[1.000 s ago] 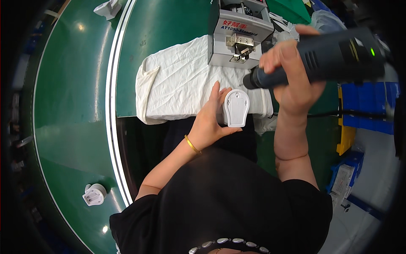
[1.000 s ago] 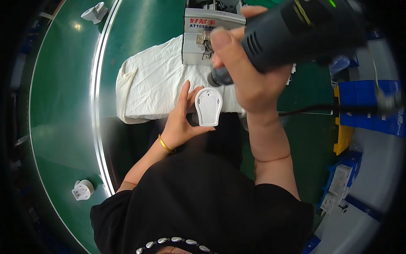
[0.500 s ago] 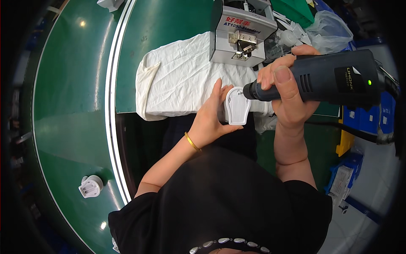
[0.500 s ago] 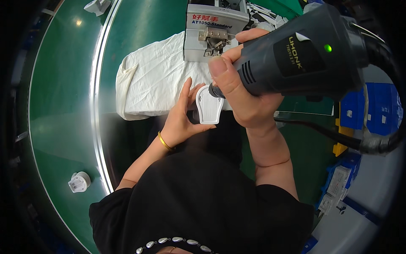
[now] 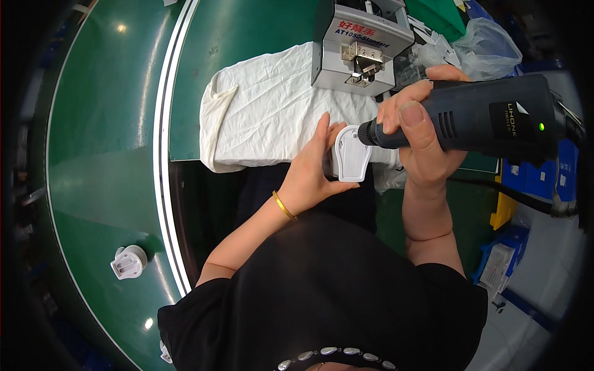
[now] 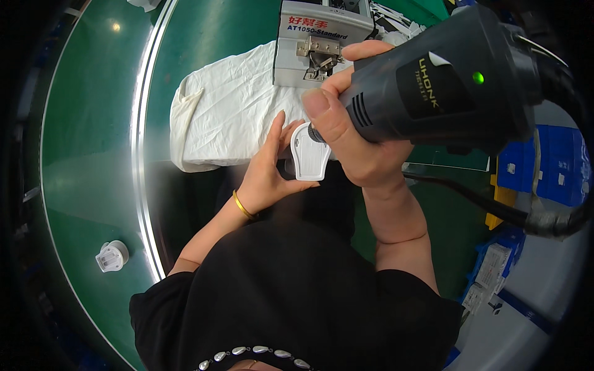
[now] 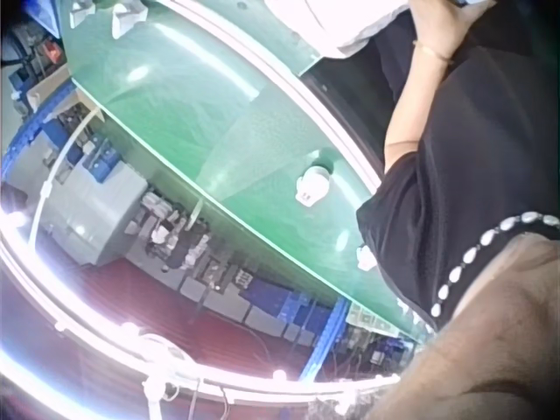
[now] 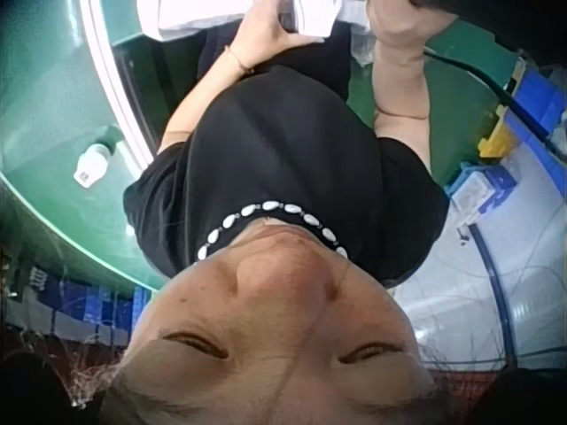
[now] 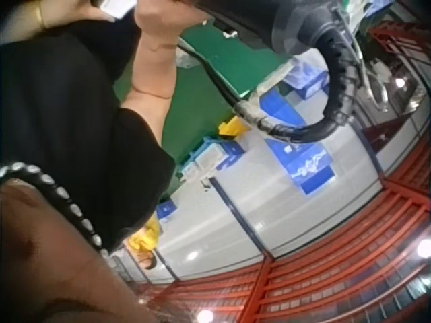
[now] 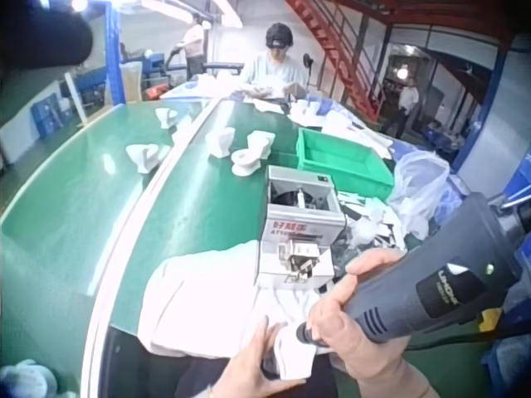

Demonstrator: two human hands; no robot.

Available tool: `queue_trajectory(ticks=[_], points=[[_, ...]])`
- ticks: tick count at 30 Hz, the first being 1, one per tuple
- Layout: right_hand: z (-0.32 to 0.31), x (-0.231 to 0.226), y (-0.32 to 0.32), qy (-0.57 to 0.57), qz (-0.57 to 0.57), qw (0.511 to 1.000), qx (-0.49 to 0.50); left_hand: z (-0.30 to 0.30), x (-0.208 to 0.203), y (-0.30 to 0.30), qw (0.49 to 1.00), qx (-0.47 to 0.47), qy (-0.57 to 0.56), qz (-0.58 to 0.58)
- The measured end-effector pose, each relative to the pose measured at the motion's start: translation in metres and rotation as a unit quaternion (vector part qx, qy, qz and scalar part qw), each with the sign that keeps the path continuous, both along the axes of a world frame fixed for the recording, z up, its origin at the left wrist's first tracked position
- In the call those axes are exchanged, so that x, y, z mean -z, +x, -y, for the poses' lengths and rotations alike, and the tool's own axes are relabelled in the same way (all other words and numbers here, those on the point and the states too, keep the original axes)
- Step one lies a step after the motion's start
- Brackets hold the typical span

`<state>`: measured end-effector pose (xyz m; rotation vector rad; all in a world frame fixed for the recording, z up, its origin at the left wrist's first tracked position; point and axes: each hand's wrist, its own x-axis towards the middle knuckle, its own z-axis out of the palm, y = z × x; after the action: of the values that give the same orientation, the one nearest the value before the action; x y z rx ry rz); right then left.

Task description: Assembling plastic device housings by inserting components and securing them with an electric screwdriver.

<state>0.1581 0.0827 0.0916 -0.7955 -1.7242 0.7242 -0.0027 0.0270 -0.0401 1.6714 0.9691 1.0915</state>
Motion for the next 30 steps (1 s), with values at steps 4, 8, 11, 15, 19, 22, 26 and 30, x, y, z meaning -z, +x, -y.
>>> queue_trajectory(ticks=[4,8,11,15,19,22,26,30], points=[[-0.001,0.002,-0.002,-0.006,0.004,1.0,-0.012,-0.002,0.003,0.0,1.0,-0.001,0.004,0.006],[0.001,0.005,-0.014,-0.045,-0.116,0.992,-0.021,-0.002,0.002,0.001,1.0,-0.005,0.007,-0.005],[-0.001,0.006,-0.01,-0.064,-0.148,0.987,-0.013,-0.001,0.003,0.001,1.0,-0.005,0.013,0.0],[-0.002,0.005,0.007,-0.006,0.011,0.998,-0.055,0.005,0.003,0.001,1.0,-0.008,0.01,0.001],[-0.004,0.012,0.025,-0.073,-0.201,0.969,-0.123,0.007,0.007,0.002,1.0,0.001,0.027,-0.009],[-0.016,0.007,0.074,-0.127,-0.296,0.947,-0.006,0.006,0.003,0.001,1.0,-0.003,0.012,0.02],[-0.036,0.008,0.174,-0.225,-0.279,0.89,0.281,0.003,-0.029,0.002,0.943,-0.017,0.273,-0.192],[-0.054,0.058,0.264,-0.336,-0.163,0.846,0.38,-0.007,-0.047,-0.007,0.907,0.113,0.267,-0.305]])
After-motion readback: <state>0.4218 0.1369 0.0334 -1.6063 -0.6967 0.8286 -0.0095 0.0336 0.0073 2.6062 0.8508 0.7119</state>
